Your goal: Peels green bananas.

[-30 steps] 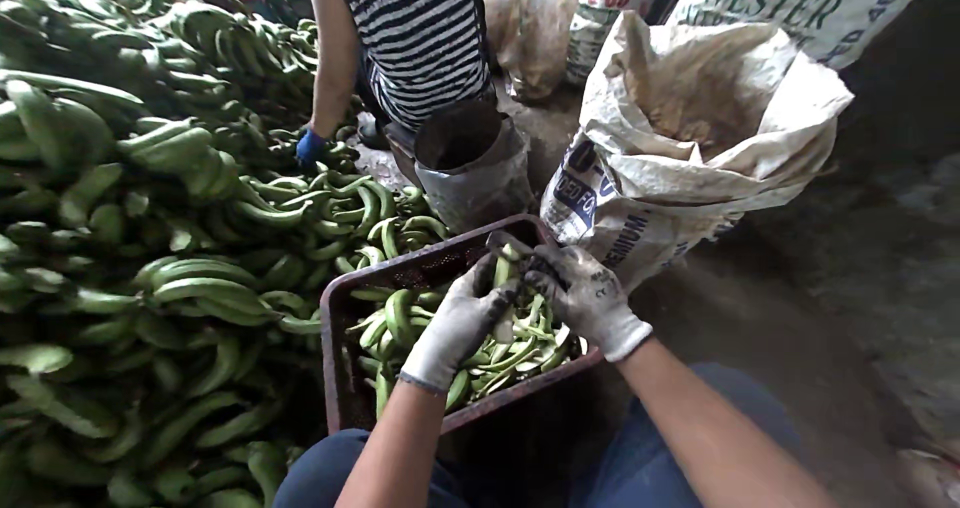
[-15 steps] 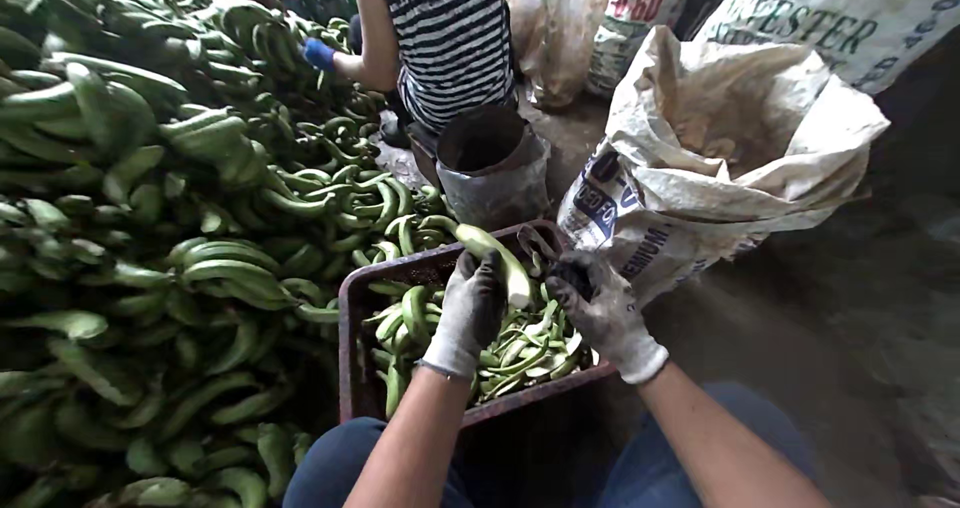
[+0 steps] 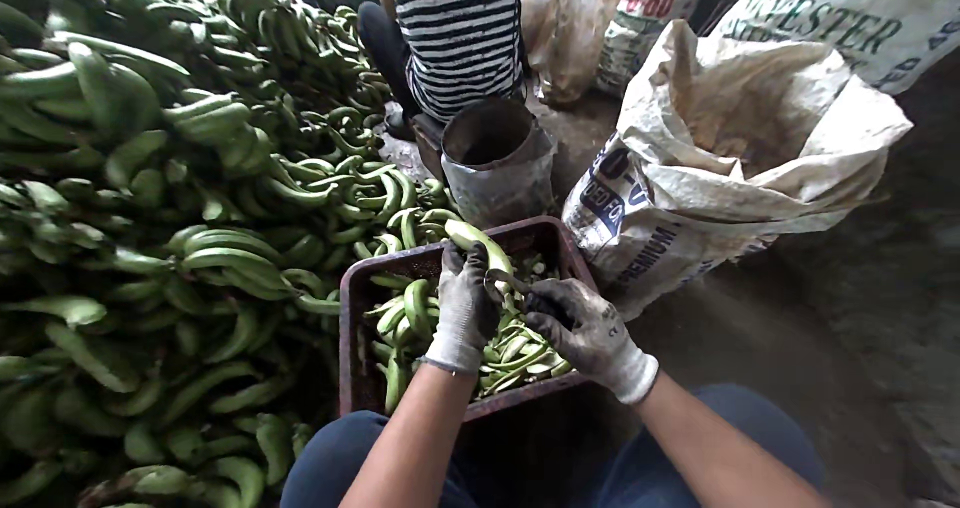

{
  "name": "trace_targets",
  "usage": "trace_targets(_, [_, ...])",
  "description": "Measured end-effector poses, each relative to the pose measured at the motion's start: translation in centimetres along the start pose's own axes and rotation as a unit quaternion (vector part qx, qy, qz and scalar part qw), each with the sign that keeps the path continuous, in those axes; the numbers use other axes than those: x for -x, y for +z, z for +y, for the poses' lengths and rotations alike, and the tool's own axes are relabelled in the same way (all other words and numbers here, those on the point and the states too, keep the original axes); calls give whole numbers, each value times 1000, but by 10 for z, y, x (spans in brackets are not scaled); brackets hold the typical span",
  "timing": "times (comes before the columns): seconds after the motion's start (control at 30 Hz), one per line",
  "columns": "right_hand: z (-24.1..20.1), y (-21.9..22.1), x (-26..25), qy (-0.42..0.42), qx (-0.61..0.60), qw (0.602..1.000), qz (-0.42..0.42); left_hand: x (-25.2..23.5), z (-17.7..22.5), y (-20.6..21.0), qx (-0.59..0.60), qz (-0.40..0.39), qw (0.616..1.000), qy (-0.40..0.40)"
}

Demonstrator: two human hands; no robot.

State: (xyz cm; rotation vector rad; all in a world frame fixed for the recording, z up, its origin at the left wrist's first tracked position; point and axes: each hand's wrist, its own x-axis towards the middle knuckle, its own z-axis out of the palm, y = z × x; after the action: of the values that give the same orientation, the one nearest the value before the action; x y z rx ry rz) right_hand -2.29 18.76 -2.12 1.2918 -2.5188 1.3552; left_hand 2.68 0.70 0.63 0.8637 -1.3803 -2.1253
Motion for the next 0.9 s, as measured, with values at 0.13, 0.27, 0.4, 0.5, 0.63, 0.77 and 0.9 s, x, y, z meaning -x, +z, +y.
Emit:
trace_targets(0.13, [8, 0, -10, 2, 12, 1000, -9, 2, 3, -4, -24, -47, 999, -6])
trace_targets(0.27, [32, -14, -39, 60, 32, 997, -22, 15, 21, -11, -32, -244, 962, -116])
trace_targets(0.4, [55, -26, -52, 157, 38, 987, -14, 18, 18, -10, -36, -306, 934, -182])
trace_targets(0.5, [48, -30, -47, 171, 19, 985, 17, 17, 14, -5, -6, -269, 951, -148])
trace_targets(0.63, [23, -20, -29, 158, 43, 986, 34, 5, 7, -7, 89, -120, 983, -111])
trace_targets(0.77, [9, 5, -10, 77, 40, 995, 55, -1, 13, -12, 263, -64, 953, -135])
trace_targets(0.9, [3, 13, -11, 49, 48, 997, 40, 0, 17, -13, 320, -61, 934, -144])
